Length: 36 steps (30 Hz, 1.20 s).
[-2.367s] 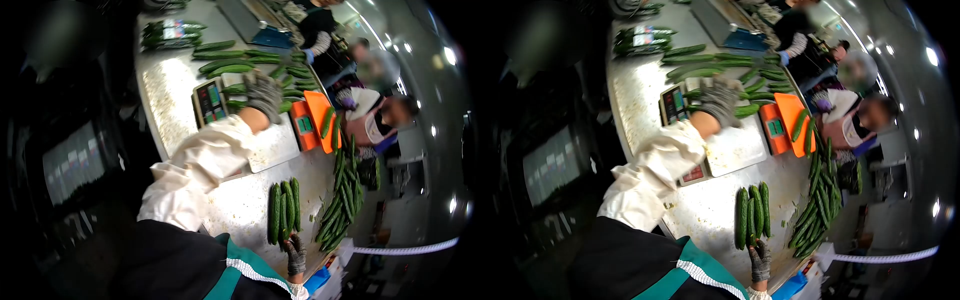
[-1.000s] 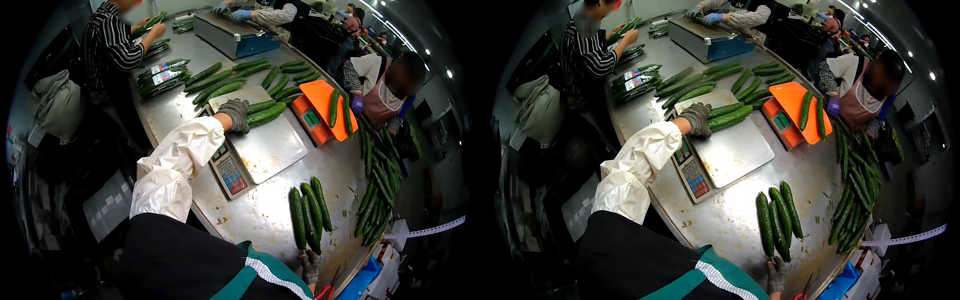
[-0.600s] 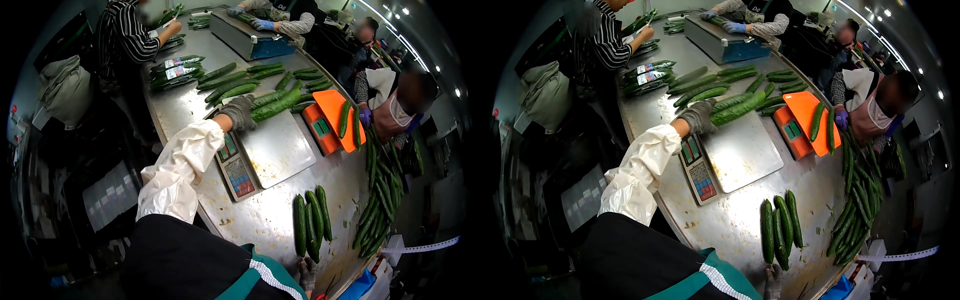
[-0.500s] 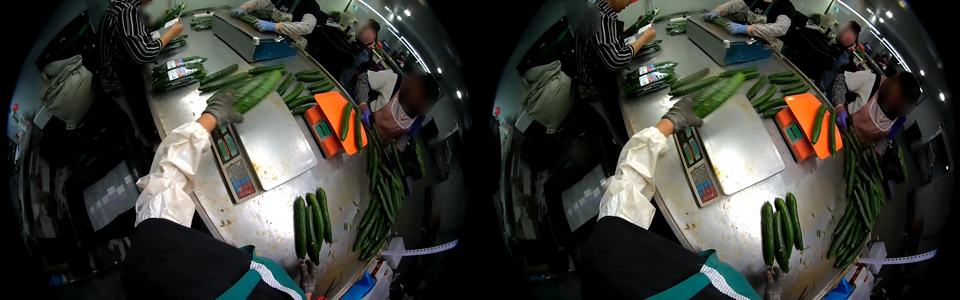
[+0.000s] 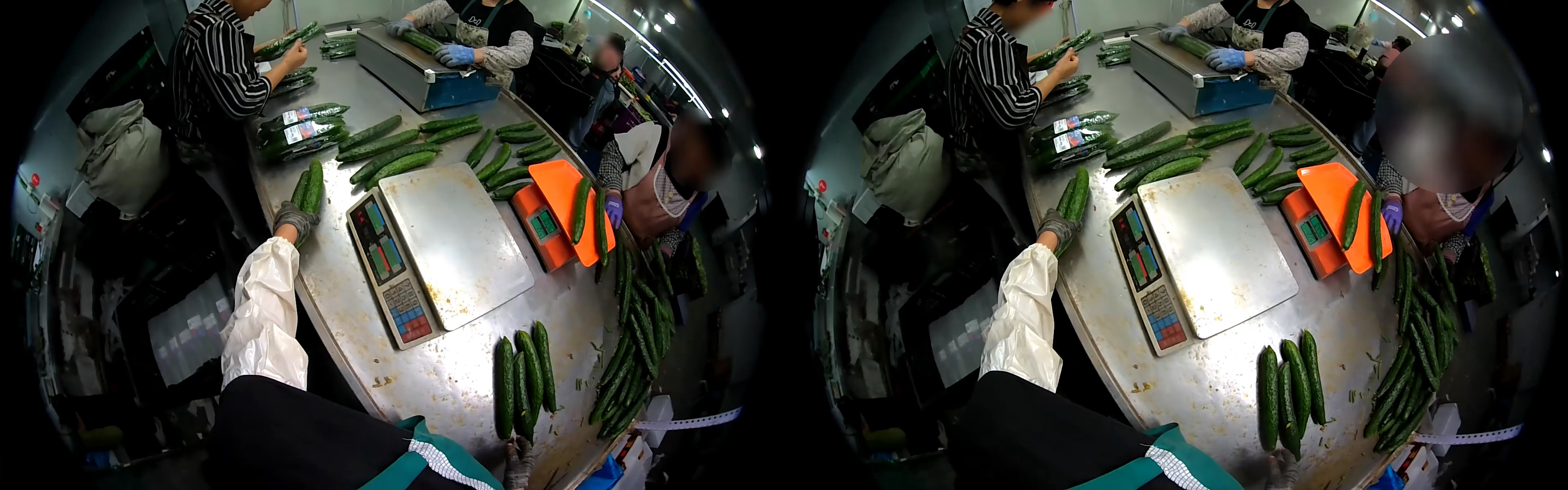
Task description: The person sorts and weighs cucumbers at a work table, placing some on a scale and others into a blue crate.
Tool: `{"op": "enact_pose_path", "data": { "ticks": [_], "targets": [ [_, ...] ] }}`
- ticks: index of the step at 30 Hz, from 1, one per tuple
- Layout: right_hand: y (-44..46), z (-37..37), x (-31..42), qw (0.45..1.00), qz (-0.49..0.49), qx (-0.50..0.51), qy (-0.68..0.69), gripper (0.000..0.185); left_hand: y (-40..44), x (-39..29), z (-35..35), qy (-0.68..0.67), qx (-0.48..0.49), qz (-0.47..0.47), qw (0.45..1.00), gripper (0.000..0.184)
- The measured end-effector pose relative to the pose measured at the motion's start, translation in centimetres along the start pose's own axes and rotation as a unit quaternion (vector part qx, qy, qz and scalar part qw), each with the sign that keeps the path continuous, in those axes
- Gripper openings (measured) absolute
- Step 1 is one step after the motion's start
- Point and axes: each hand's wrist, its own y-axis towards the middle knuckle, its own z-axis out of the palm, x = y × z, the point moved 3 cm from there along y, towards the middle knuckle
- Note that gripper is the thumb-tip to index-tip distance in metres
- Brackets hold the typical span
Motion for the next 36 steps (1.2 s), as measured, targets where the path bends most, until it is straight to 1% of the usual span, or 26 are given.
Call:
{"op": "enact_pose_path", "data": {
  "ticks": [1, 2, 4, 5, 7, 10, 11, 13, 16, 18, 19, 20, 22, 23, 24, 25, 26, 27, 28, 30, 31, 33, 34, 36],
  "targets": [
    [-0.1, -0.3, 0.1, 1.000, 0.007, -0.011, -0.002, 0.035, -0.1, -0.1, 0.2, -0.012, -0.018, -0.016, 1.000, 0.081],
    [-0.3, -0.7, -0.2, 1.000, 0.010, -0.014, -0.007, 0.035, -0.1, -0.4, 0.4, -0.012, -0.012, -0.018, 1.000, 0.081],
    [-0.4, -1.3, -1.1, 0.999, 0.014, -0.013, 0.046, 0.035, -0.4, -1.3, 0.1, 0.014, -0.017, -0.031, 0.999, 0.081],
    [-0.4, -1.6, -1.6, 0.999, 0.016, -0.015, 0.042, 0.035, -0.4, -1.8, 0.0, 0.018, -0.021, -0.031, 0.999, 0.081],
    [-0.4, -1.9, -2.1, 1.000, -0.011, -0.017, -0.010, 0.036, -0.7, -2.7, -0.2, 0.027, -0.019, -0.036, 0.999, 0.081],
    [-0.4, -1.9, -2.2, 0.998, -0.010, -0.012, -0.054, 0.037, -0.3, -3.5, 0.1, 0.037, -0.012, -0.049, 0.998, 0.081],
    [-0.5, -1.9, -2.3, 0.998, -0.009, -0.013, -0.055, 0.037, -0.2, -3.7, 0.1, 0.022, -0.018, -0.052, 0.998, 0.080],
    [-0.7, -1.4, -1.5, 0.999, 0.008, -0.027, -0.025, 0.038, -0.1, -4.3, 0.2, 0.009, -0.022, -0.055, 0.998, 0.080],
    [-1.3, -0.7, 0.6, 0.999, 0.016, -0.011, -0.026, 0.039, -0.1, -5.2, 0.6, 0.027, -0.035, -0.052, 0.998, 0.080],
    [-1.5, -0.3, 1.3, 0.999, 0.015, -0.018, -0.029, 0.039, -0.2, -5.8, 1.0, 0.061, -0.049, -0.077, 0.994, 0.082],
    [-1.6, -0.2, 1.6, 0.999, 0.014, -0.020, -0.034, 0.040, -0.1, -5.9, 1.2, 0.065, -0.039, -0.077, 0.994, 0.084],
    [-1.6, -0.1, 1.8, 0.999, 0.020, -0.027, -0.033, 0.040, -0.2, -5.9, 1.3, 0.077, -0.063, -0.069, 0.993, 0.077],
    [-1.8, 0.2, 2.3, 0.980, -0.071, -0.040, -0.181, 0.035, 3.3, -4.2, 3.1, 0.045, -0.037, -0.042, 0.997, 0.065],
    [-2.0, 0.6, 2.9, 0.986, -0.074, -0.036, -0.144, 0.034, 2.9, -6.1, 3.0, 0.038, -0.011, 0.110, 0.993, 0.051],
    [-2.5, 0.8, 3.5, 0.991, -0.069, -0.047, -0.107, 0.034, 2.3, -8.1, 3.1, 0.023, 0.021, 0.258, 0.966, 0.040],
    [-2.6, 0.8, 3.9, 0.976, -0.111, -0.069, -0.175, 0.035, 4.7, -9.0, 5.6, 0.034, -0.081, 0.425, 0.901, 0.031],
    [-3.0, 0.8, 4.4, 0.979, -0.048, -0.101, -0.170, 0.037, 6.8, -9.4, 8.3, 0.067, -0.215, 0.557, 0.799, 0.023],
    [-2.5, 0.8, 3.3, 0.955, -0.143, -0.154, -0.208, 0.043, 6.0, -9.9, 8.4, 0.018, -0.203, 0.565, 0.799, 0.028],
    [-2.8, 1.0, 4.8, 0.953, -0.081, -0.156, -0.249, 0.053, 5.5, -10.2, 8.6, -0.032, -0.191, 0.574, 0.796, 0.034],
    [-2.8, 1.5, 6.8, 0.959, -0.071, -0.158, -0.225, 0.065, 4.6, -8.9, 7.2, -0.040, -0.149, 0.506, 0.849, 0.035],
    [-2.8, 1.5, 6.4, 0.960, -0.054, -0.166, -0.218, 0.065, 3.6, -8.3, 5.9, -0.041, -0.137, 0.449, 0.882, 0.035],
    [-2.8, 1.9, 6.5, 0.915, -0.148, -0.195, -0.322, 0.076, 1.2, -7.6, 3.2, -0.059, -0.148, 0.362, 0.918, 0.035],
    [-2.7, 2.0, 7.0, 0.917, -0.141, -0.198, -0.318, 0.076, -0.4, -7.7, 1.8, -0.075, -0.161, 0.335, 0.926, 0.036],
    [-3.1, 2.2, 8.5, 0.903, -0.144, -0.198, -0.353, 0.084, -4.1, -8.6, -0.3, -0.125, -0.190, 0.323, 0.919, 0.036]
  ]
}}
